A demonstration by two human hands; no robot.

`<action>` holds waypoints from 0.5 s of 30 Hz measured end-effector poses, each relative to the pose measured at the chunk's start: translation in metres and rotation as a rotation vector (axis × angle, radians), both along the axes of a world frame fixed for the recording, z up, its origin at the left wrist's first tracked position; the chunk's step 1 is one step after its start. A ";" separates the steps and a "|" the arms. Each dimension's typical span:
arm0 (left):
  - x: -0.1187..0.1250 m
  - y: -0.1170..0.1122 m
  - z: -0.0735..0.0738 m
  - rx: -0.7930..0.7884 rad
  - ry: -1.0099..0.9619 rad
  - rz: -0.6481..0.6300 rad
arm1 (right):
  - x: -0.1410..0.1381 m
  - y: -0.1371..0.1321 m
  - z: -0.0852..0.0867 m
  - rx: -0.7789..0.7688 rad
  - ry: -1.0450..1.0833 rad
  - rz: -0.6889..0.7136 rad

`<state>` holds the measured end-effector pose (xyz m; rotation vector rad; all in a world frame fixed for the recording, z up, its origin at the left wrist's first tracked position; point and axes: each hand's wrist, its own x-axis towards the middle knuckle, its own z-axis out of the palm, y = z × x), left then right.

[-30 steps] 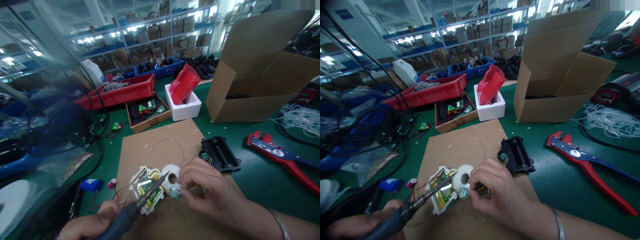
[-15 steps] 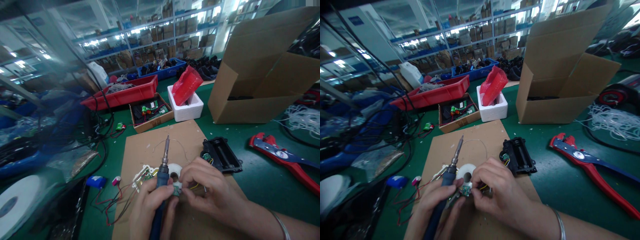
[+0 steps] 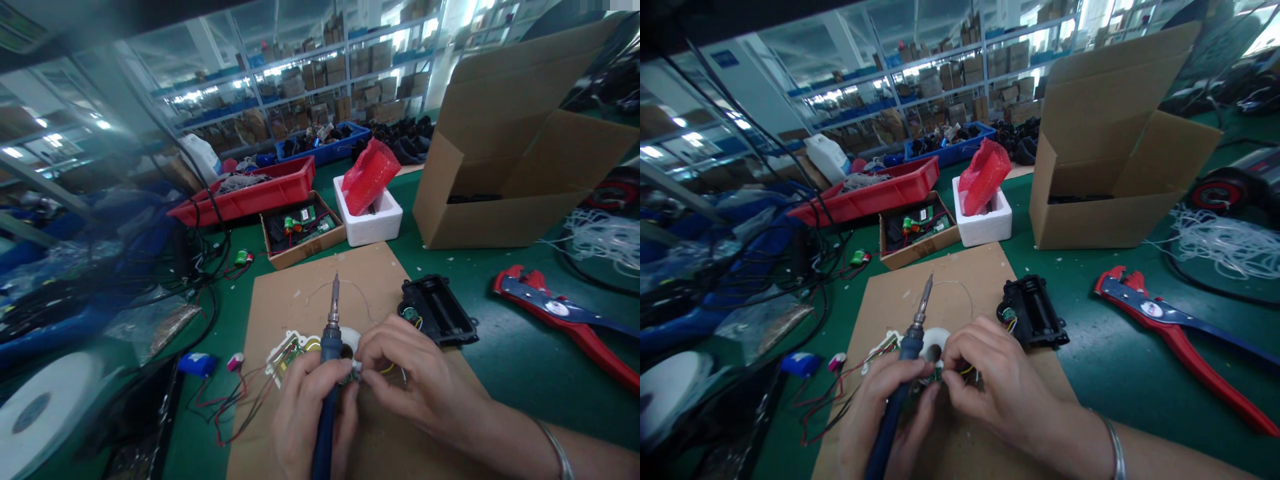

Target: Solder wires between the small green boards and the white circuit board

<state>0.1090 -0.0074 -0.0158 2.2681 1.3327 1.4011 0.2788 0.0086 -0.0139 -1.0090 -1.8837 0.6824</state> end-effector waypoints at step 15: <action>0.003 0.000 -0.005 -0.007 -0.029 -0.036 | 0.003 0.004 0.009 0.056 -0.083 -0.023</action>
